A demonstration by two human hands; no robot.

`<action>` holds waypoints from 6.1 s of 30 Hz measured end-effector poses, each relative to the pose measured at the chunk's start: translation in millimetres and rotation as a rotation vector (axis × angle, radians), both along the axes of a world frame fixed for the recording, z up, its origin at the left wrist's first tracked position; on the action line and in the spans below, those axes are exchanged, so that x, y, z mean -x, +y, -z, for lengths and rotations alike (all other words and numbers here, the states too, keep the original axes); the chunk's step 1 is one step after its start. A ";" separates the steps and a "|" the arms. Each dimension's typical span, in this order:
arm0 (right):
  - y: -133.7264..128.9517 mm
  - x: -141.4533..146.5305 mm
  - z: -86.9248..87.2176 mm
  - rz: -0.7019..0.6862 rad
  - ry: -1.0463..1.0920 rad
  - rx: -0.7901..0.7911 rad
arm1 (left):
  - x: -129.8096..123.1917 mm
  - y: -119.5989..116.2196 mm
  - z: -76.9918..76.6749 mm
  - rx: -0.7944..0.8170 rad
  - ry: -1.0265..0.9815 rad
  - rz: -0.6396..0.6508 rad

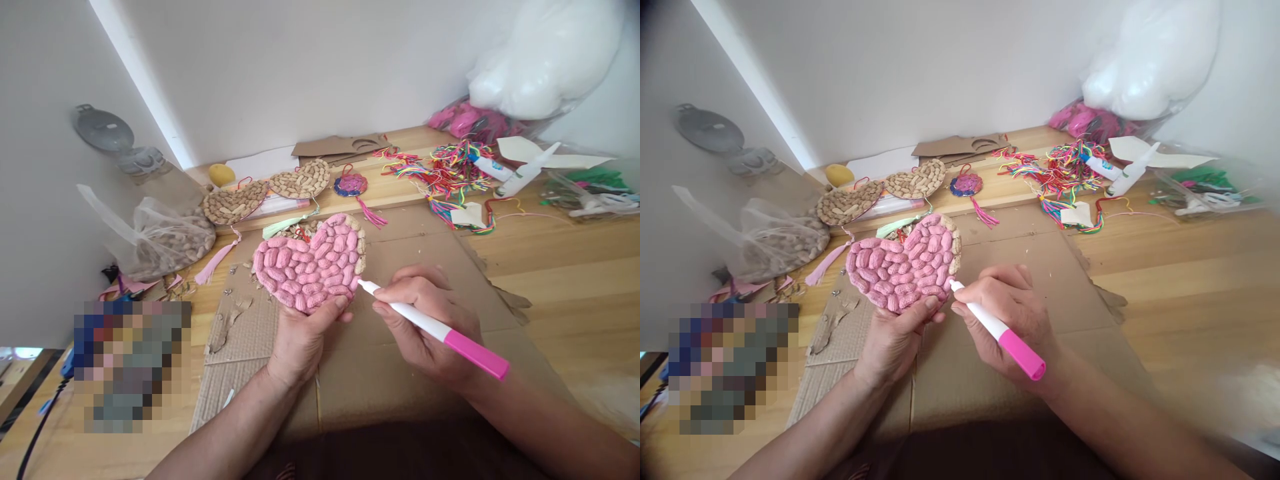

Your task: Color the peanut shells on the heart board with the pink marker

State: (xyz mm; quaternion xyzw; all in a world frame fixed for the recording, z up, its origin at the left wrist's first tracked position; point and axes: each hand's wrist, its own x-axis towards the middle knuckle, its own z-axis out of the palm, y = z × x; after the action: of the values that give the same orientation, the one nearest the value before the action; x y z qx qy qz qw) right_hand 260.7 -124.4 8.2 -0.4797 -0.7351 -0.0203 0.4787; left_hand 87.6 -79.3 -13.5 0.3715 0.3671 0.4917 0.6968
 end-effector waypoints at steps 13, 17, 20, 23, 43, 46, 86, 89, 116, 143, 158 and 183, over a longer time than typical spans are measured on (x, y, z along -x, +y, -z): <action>-0.3 -0.2 -0.1 -0.040 -0.001 0.013 | 0.8 3.6 -1.8 0.126 -0.069 0.020; -0.8 0.0 0.3 -0.034 0.001 0.010 | 0.7 3.9 -2.9 0.133 -0.072 0.022; -0.8 -0.5 0.6 0.003 0.008 -0.002 | 0.5 4.1 -3.5 0.140 -0.083 0.026; -1.0 -0.3 -0.3 -0.042 0.013 0.028 | 0.6 4.4 -3.3 0.136 -0.098 0.031; -1.0 0.5 -2.0 -0.027 -0.007 0.002 | 4.3 3.4 -2.7 0.211 -0.174 0.061; -0.7 0.1 -0.8 -0.027 -0.008 0.001 | 3.8 3.4 -2.1 0.219 -0.169 0.051; 0.5 11.3 -1.3 0.041 -0.033 -0.105 | -6.4 -5.3 -3.5 0.058 -0.193 0.022; 0.7 12.2 -1.1 0.018 -0.028 -0.105 | -7.1 -5.4 -4.7 0.051 -0.184 0.011; -1.9 7.7 0.0 0.086 -0.030 -0.067 | -9.5 -7.2 -3.5 0.004 -0.118 0.026; -5.0 10.3 -0.6 0.100 0.005 -0.033 | -9.4 -6.9 -0.3 -0.077 -0.072 0.031; -4.8 10.9 -1.1 0.079 0.005 -0.015 | -10.0 -6.9 -1.0 -0.071 -0.075 0.019; -5.2 11.6 -2.1 0.064 0.011 -0.015 | -10.2 -7.0 4.4 -0.163 -0.016 0.069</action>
State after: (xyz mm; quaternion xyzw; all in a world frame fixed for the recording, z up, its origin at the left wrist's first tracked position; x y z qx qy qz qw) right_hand 249.1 -129.6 10.3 -0.4995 -0.7164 -0.0385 0.4855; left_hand 97.7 -86.3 -18.0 0.4354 0.3072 0.4987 0.6836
